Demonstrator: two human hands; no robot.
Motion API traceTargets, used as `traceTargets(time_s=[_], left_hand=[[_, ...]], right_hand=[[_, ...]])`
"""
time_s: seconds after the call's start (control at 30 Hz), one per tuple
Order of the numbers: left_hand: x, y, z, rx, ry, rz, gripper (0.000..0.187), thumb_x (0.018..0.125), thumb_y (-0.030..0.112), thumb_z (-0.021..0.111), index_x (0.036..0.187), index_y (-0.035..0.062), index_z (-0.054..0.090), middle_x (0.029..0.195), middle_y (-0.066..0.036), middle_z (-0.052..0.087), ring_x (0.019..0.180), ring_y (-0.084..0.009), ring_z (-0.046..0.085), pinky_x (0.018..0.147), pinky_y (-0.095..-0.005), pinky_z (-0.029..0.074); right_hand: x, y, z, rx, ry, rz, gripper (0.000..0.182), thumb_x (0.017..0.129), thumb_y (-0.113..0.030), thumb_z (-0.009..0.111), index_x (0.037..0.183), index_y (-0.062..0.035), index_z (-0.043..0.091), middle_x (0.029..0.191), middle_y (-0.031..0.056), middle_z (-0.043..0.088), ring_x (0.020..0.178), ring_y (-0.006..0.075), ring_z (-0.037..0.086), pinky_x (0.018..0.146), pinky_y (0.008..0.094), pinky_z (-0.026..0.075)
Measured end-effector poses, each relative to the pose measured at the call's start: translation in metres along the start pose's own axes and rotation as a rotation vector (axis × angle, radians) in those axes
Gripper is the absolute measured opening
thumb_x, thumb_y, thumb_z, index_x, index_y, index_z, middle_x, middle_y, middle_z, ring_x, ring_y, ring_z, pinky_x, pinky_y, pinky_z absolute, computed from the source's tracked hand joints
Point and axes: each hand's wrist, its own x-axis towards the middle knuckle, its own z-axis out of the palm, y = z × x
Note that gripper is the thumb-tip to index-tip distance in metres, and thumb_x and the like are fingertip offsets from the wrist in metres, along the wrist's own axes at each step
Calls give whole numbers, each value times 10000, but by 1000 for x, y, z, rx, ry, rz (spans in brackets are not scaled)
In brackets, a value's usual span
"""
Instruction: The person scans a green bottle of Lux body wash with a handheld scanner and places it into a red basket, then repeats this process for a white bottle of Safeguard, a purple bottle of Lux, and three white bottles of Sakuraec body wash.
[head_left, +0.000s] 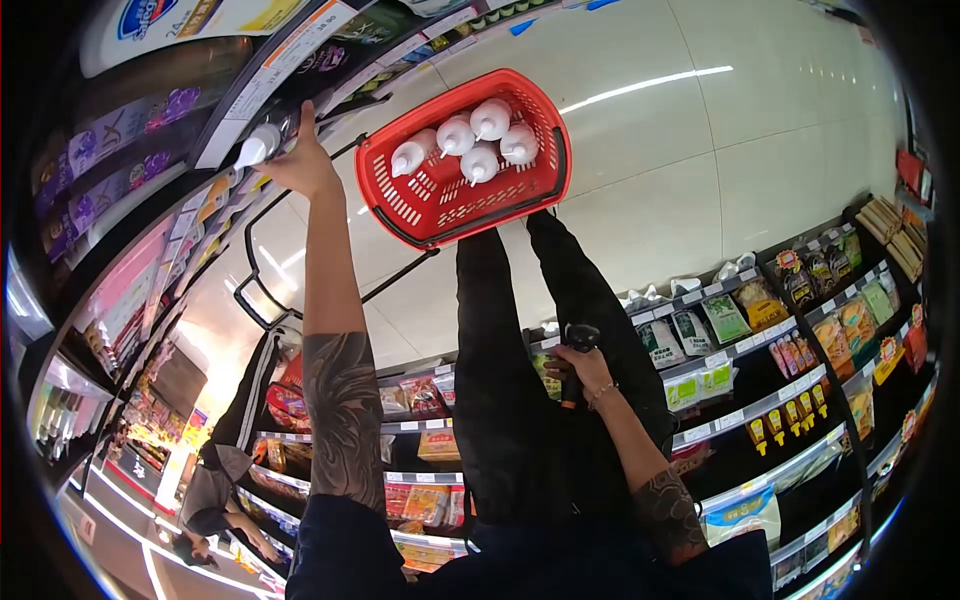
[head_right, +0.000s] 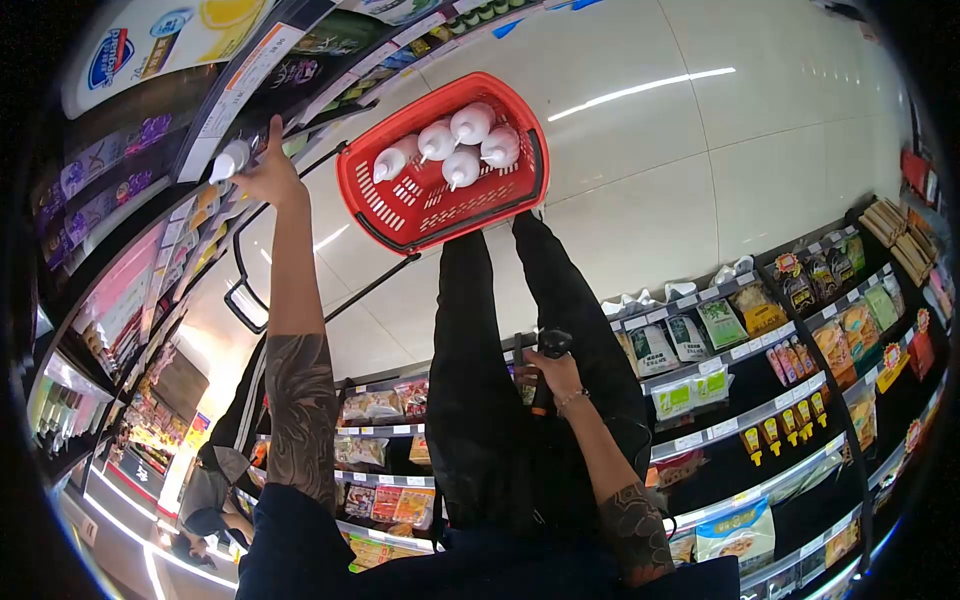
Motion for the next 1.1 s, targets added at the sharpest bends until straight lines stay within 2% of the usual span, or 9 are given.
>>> traceTargets(time_s=[0.07,0.2,0.3,0.43,0.53,0.73,0.93,1.0,1.1], left_hand=[[4,7,-1,64,-34,-119,800,569,196,907,1186,-5,439,1127,-159,594,891,-244,614,840,-358,478],[14,-16,9,-151,83,-131,833,560,149,909,1208,7,405,1180,-152,552,984,-255,573,891,-367,476],[15,-29,11,-274,100,-366,860,569,144,904,1235,19,374,1205,-152,527,1033,-249,549,921,-355,473],[22,-38,12,-377,62,-355,880,580,98,887,1265,26,339,1224,-132,507,1041,-237,539,952,-348,460],[27,-39,13,-383,19,-426,826,628,-69,808,1265,143,326,1303,-85,443,1142,-271,492,937,-471,456],[37,-51,24,-279,85,-377,779,625,-48,817,1233,82,346,1240,-124,496,1005,-249,566,816,-380,526],[63,-73,38,-8,149,-269,779,548,5,877,1179,-6,422,1119,-138,573,854,-201,614,610,-304,567],[72,-90,39,-18,61,-215,823,548,7,877,1222,-15,406,1114,-129,583,814,-195,618,590,-312,574],[85,-94,36,103,-115,-248,816,621,9,832,1298,9,377,1207,-127,547,913,-217,601,663,-359,580]], right_hand=[[0,2,-1,-49,23,16,150,850,-97,656,912,29,604,874,139,652,757,256,683,591,342,580],[3,9,2,-116,49,24,166,850,-124,666,913,18,610,857,118,657,732,227,681,569,312,563],[3,11,0,-116,51,27,174,847,-139,675,909,11,614,843,109,658,713,217,678,559,301,557],[-1,7,6,-118,61,44,178,844,-146,680,900,10,616,835,105,654,707,211,673,555,302,556],[2,8,4,-95,71,54,172,846,-143,677,897,10,616,825,107,648,697,206,667,555,305,557],[5,10,3,-81,81,43,181,843,-147,679,905,11,614,814,103,640,679,198,658,558,313,560],[9,11,2,-73,98,40,175,832,-130,688,885,3,587,801,91,622,665,210,661,522,315,563],[9,11,2,-64,101,48,171,830,-129,690,878,5,595,794,93,624,657,211,660,521,314,562],[9,12,2,-30,93,46,167,827,-126,691,867,10,604,787,99,628,647,214,661,518,314,559]])
